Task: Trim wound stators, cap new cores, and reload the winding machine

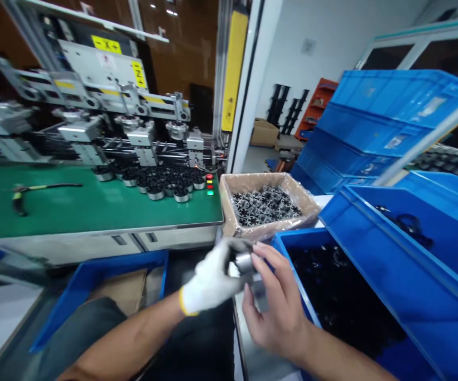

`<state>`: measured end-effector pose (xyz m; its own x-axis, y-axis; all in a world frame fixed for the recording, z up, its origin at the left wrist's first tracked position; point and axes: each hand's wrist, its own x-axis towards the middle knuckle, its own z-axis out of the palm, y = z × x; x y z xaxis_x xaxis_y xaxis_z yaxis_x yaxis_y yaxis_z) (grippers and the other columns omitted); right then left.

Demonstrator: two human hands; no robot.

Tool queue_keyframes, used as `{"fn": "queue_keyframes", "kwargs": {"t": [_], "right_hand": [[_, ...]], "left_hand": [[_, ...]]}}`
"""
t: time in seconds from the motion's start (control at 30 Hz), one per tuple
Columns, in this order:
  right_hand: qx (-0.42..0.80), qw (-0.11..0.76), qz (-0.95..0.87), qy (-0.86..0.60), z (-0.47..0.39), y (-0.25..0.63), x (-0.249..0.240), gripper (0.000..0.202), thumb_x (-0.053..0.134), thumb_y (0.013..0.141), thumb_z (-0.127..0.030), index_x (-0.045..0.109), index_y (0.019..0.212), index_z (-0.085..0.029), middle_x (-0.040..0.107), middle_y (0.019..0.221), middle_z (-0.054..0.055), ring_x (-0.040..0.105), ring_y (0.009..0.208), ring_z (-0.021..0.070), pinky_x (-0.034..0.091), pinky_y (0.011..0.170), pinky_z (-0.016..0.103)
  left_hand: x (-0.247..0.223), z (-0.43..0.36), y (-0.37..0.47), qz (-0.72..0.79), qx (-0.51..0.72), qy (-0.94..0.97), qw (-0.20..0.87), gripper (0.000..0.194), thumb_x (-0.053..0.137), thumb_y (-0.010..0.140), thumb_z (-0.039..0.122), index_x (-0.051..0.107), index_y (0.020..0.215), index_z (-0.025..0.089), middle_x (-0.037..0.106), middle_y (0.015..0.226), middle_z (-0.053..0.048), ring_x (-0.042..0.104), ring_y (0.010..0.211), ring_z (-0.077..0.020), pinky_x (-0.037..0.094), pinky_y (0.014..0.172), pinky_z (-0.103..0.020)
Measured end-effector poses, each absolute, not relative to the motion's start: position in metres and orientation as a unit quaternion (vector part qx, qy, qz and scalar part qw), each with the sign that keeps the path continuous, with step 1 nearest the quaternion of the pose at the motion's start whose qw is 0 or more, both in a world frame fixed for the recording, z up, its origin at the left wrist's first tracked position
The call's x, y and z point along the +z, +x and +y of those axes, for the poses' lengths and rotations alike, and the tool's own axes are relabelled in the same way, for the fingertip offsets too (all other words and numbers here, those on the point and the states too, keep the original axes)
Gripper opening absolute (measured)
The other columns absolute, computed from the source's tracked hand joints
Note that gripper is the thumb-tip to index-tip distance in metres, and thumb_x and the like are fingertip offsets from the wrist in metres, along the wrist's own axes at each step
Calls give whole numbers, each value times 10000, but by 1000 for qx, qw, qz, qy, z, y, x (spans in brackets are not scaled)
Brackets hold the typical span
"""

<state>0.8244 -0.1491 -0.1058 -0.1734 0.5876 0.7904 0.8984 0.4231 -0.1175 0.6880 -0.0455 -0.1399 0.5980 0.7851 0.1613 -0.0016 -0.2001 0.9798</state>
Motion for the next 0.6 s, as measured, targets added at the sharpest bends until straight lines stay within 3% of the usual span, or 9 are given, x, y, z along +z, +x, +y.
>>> {"fn": "queue_keyframes", "kwargs": {"t": [0.07,0.23,0.33,0.5,0.6], "right_hand": [[-154,404,-716,-547,-146,821,-110,683,628,835,-88,422,1486,-81,564,1333,232,565,1287,332,577,1022,496],[-66,427,-730,-530,-138,816,-117,518,720,833,-175,513,1307,-149,639,1188,168,655,1134,275,610,949,421],[-32,445,-737,-507,-139,815,-113,351,700,865,-162,557,1185,-179,670,1124,144,683,1073,245,616,909,377],[-4,445,-756,-481,-143,814,-105,355,691,871,-174,576,1207,-181,683,1160,156,704,1057,246,621,888,359],[8,443,-766,-466,-142,814,-106,396,688,850,-142,574,1228,-174,684,1156,163,706,1054,252,620,882,357]], "left_hand": [[-130,-42,674,324,368,694,527,512,804,647,212,547,1089,241,673,1231,-31,670,1060,-212,534,951,-357],[-107,-44,647,306,358,788,396,684,939,539,375,599,1124,274,628,1072,1,671,911,-201,551,795,-322],[-101,-46,642,246,352,827,363,640,971,486,433,676,1031,272,609,1056,-11,676,861,-192,553,709,-299],[-98,-37,639,129,397,849,325,659,925,504,633,752,1006,243,714,1009,-59,726,824,-225,590,698,-324],[-102,-35,637,114,415,845,316,528,919,578,568,772,961,235,762,958,-66,745,816,-234,604,750,-340]]}}
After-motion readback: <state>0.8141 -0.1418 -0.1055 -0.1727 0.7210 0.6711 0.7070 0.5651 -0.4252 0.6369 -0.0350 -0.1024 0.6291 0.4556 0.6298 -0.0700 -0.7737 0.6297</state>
